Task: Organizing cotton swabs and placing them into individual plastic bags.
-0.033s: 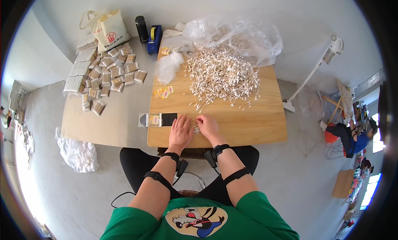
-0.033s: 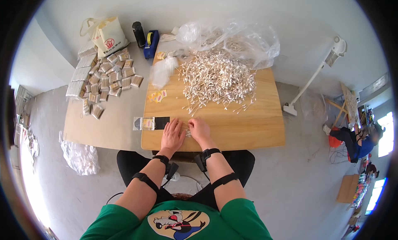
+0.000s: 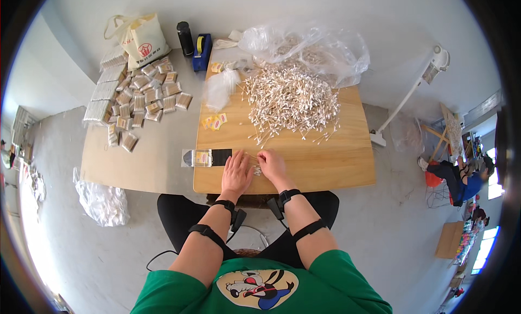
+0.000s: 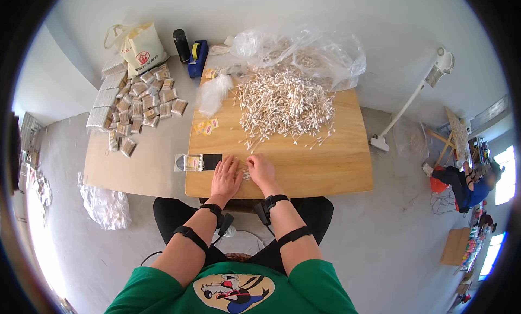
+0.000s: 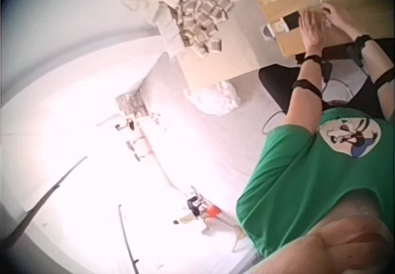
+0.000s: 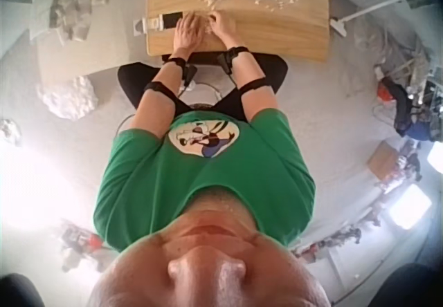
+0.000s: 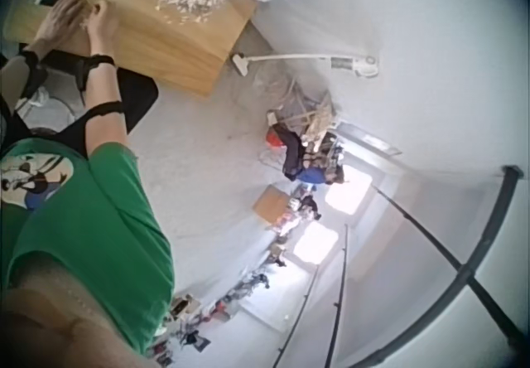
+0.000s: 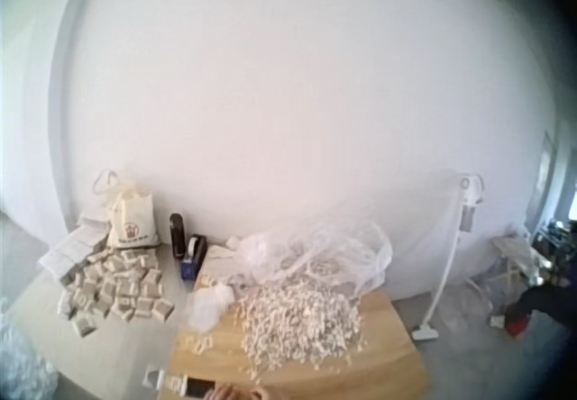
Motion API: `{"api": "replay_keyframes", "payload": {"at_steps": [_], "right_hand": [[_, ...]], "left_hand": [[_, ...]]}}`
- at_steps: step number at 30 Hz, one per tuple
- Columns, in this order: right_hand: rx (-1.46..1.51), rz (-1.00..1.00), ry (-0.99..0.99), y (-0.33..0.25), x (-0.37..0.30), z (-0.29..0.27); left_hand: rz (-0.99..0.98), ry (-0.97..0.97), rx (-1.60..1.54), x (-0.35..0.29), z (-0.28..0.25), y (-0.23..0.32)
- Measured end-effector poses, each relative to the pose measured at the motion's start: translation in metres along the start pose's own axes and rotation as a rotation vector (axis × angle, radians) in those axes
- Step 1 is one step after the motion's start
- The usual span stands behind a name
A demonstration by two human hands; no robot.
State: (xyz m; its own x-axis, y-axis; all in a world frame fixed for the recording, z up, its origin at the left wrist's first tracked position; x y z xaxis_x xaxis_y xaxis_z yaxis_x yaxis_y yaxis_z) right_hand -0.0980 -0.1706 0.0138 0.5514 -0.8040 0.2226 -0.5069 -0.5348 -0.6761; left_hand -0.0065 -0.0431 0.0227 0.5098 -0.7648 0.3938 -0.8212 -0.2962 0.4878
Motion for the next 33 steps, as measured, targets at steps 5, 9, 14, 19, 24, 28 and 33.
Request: {"api": "replay_keyframes", "payload": {"at_steps": [5, 9, 14, 19, 24, 28, 33], "right_hand": [[-0.005, -0.009, 0.032, -0.005, -0.002, -0.001], [-0.041, -0.037, -0.058, -0.009, -0.003, -0.001], [-0.047, 0.200, 0.076, 0.000, 0.013, 0.004], [-0.303, 0.233, 0.073, -0.008, 0.036, 0.006], [-0.357, 0.282, 0.080, 0.005, 0.028, 0.005], [-0.265, 0.264, 0.113, 0.012, 0.015, -0.002], [-0.217, -0.070, -0.059, -0.004, -0.005, -0.012]], "left_hand": [[-0.029, 0.002, -0.013, 0.000, -0.001, -0.002], [0.006, -0.027, 0.034, 0.001, -0.003, 0.001], [-0.019, -0.040, 0.006, 0.000, -0.002, -0.002], [-0.025, 0.002, -0.041, 0.000, -0.003, -0.002], [-0.004, 0.021, -0.111, 0.001, -0.002, -0.002], [-0.014, 0.032, -0.154, 0.001, 0.000, -0.004], [-0.027, 0.028, -0.083, 0.002, -0.001, -0.003]]}}
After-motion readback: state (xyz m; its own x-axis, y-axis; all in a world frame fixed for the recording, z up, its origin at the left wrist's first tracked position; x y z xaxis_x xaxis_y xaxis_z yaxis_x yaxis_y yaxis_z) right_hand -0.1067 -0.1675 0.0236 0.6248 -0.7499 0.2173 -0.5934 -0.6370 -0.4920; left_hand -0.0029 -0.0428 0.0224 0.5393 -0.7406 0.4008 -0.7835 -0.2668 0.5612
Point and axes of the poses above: each hand's wrist, its own x-axis towards the middle knuckle, its own z-axis out of the palm, y = z × x, the point moved 3 cm from there along x, towards the middle knuckle, and after that the axes turned 10 degrees about y, right-handed, at the moved point
